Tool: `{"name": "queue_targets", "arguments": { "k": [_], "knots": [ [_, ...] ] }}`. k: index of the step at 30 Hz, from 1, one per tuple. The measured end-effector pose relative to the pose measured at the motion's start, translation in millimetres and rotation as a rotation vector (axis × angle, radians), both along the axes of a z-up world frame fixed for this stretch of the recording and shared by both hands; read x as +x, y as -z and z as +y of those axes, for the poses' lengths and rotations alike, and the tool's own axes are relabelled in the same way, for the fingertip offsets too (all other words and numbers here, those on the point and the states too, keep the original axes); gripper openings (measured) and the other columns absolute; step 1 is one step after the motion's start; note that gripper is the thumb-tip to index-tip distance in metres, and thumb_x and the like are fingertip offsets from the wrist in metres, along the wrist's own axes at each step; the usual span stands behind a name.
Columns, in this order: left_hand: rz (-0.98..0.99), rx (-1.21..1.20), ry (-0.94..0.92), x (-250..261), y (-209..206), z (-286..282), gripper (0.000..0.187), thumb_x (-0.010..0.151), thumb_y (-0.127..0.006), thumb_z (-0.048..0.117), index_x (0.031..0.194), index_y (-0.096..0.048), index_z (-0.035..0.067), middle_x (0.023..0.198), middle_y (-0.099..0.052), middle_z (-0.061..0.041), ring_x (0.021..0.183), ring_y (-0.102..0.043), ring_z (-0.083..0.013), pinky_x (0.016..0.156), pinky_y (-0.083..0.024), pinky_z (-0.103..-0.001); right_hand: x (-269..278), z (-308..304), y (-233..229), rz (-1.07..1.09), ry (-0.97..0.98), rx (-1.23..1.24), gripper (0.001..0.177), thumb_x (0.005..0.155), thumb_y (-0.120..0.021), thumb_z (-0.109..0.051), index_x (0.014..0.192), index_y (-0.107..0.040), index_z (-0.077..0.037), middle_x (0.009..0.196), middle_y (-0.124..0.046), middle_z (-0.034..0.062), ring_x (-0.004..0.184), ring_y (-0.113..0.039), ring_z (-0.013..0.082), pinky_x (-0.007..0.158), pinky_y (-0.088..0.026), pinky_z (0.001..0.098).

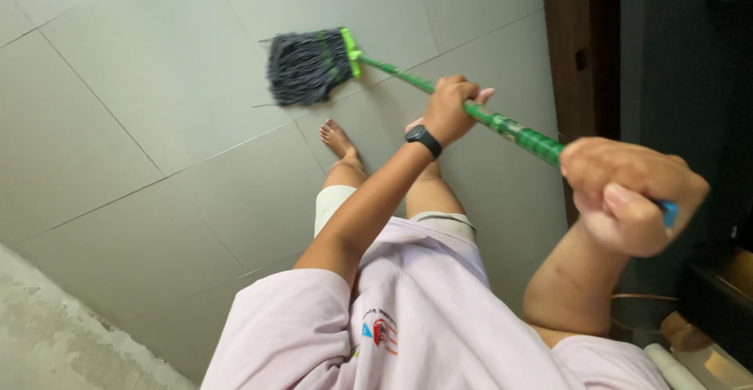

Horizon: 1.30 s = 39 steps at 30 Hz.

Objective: Mopping a tiled indoor floor using a string mop.

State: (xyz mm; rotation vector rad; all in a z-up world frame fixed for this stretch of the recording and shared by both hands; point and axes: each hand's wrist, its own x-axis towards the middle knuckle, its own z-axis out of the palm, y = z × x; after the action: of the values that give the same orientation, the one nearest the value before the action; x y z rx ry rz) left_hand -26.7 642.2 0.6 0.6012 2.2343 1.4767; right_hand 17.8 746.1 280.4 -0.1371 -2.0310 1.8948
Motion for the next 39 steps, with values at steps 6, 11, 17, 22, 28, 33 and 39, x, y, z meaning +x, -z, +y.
{"name": "queue_targets", "arguments": {
  "k": [6,11,17,22,28,33,39],
  "knots": [
    [-0.054,0.206,0.159,8,-2,120,0.04,0.094,-0.067,0.039,0.07,-0.064,0.007,0.075,-0.062,-0.012,0.081,-0.059,-0.0355,0.074,-0.05,-0.047,-3,37,-20,-0.014,-0.118,0.226,0.012,0.062,-0.05,-0.006,0.054,-0.042,-0.002,0.05,-0.041,0.0108,0.04,-0.041,0.0198,0.048,-0.041,0.0354],
    [-0.026,0.119,0.209,12,-20,152,0.045,0.095,-0.063,0.044,0.069,-0.064,0.008,0.074,-0.064,-0.008,0.086,-0.064,-0.0317,0.071,-0.053,-0.047,13,110,-16,0.003,-0.28,0.077,0.011,0.062,-0.053,-0.006,0.055,-0.046,-0.003,0.05,-0.044,0.0096,0.039,-0.04,0.0193,0.047,-0.04,0.0348],
    [-0.015,-0.062,0.183,23,-15,129,0.043,0.096,-0.068,0.038,0.069,-0.064,0.005,0.077,-0.067,-0.012,0.088,-0.063,-0.0346,0.073,-0.052,-0.049,35,172,23,0.066,-0.329,-0.205,0.018,0.066,-0.052,-0.013,0.051,-0.042,-0.009,0.046,-0.042,0.0043,0.036,-0.034,0.0151,0.043,-0.034,0.0352],
    [0.002,-0.23,0.142,14,56,92,0.031,0.09,-0.074,0.029,0.07,-0.068,0.006,0.077,-0.069,-0.015,0.083,-0.06,-0.0385,0.074,-0.051,-0.049,39,172,99,-0.024,-0.125,-0.349,0.021,0.071,-0.045,-0.011,0.053,-0.036,-0.009,0.047,-0.038,0.0049,0.042,-0.032,0.0165,0.052,-0.04,0.0363],
    [0.017,-0.344,0.163,30,84,145,0.033,0.088,-0.076,0.027,0.065,-0.067,0.004,0.073,-0.066,-0.016,0.078,-0.058,-0.0381,0.075,-0.047,-0.049,68,219,111,-0.056,0.05,-0.436,0.02,0.073,-0.042,-0.009,0.055,-0.032,-0.008,0.05,-0.037,0.0075,0.044,-0.028,0.0166,0.054,-0.039,0.0361],
    [-0.022,-0.1,0.465,75,59,258,0.03,0.092,-0.074,0.028,0.071,-0.07,0.008,0.077,-0.066,-0.012,0.084,-0.06,-0.0326,0.082,-0.047,-0.045,132,281,66,0.009,0.38,-0.045,0.019,0.083,-0.034,-0.011,0.064,-0.035,-0.008,0.047,-0.037,0.0061,0.039,-0.024,0.0139,0.036,-0.031,0.0288],
    [-0.063,0.108,0.768,124,15,343,0.015,0.088,-0.072,0.025,0.087,-0.078,0.011,0.088,-0.078,-0.005,0.095,-0.061,-0.0236,0.097,-0.046,-0.045,171,262,20,0.126,0.639,0.235,0.02,0.086,-0.037,-0.02,0.068,-0.032,-0.016,0.046,-0.034,0.0022,0.034,-0.023,0.0135,0.037,-0.035,0.0325]
  ]
}}
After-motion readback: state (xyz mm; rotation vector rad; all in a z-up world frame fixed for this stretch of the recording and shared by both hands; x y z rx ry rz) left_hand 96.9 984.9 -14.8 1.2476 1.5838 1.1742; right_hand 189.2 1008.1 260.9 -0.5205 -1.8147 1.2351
